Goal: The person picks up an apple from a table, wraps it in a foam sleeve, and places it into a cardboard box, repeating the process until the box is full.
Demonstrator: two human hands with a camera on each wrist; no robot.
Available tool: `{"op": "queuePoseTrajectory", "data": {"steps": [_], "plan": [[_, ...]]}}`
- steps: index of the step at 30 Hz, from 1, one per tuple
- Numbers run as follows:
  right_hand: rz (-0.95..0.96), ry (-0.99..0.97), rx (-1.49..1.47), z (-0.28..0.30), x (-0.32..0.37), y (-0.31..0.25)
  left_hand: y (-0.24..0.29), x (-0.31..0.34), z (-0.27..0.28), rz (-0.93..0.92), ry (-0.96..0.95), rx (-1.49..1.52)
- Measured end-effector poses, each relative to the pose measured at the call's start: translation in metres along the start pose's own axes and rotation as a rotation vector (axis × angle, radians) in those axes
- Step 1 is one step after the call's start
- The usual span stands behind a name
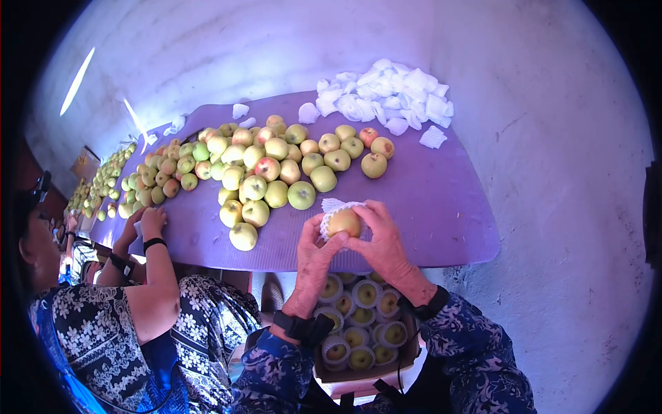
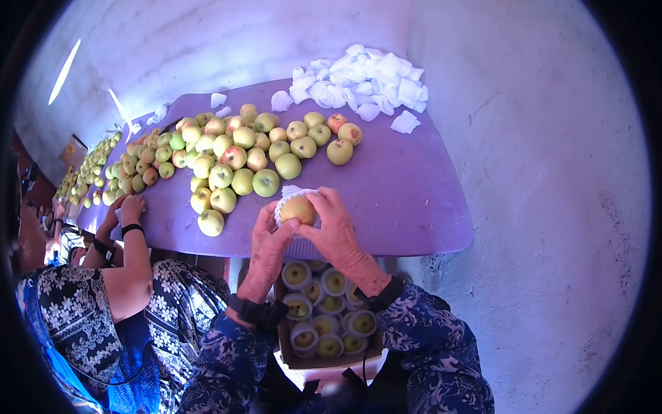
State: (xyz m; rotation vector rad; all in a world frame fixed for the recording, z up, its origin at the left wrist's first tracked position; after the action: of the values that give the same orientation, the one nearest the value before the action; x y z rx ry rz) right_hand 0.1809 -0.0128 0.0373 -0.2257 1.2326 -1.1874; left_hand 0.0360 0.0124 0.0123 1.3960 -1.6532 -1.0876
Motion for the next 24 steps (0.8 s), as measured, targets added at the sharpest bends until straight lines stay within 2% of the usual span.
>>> {"op": "queuePoseTrajectory", "data": {"steps": [7, 10, 19, 24], "plan": [[0.149, 0.03, 0.094, 0.002, -0.003, -0.014, 0.003, 0.003, -0.007, 0.042, 0.052, 0.085], [0.295, 0.077, 0.21, -0.002, -0.002, -0.016, -0.005, -0.001, -0.004, -0.025, 0.077, 0.036], [0.483, 0.041, 0.181, -0.004, -0.002, -0.022, -0.011, -0.001, -0.001, -0.026, 0.109, 0.076], [0.047, 0.058, -0.089, 0.0, -0.009, -0.025, 0.0, -0.001, 0.0, 0.009, 0.111, 0.071]]}}
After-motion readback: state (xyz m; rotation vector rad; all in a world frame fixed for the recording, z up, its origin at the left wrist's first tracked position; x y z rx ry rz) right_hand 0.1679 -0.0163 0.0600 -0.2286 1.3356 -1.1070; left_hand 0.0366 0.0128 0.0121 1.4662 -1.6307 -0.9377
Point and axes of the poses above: each hand's wrist, its own x-axis away from the middle knuckle, its own z-axis out of the back of the hand, y = z × x, the point moved 3 cm from there along -x, towards the middle knuckle, and after that the axes turned 5 degrees about y, right-handed, at the moved point
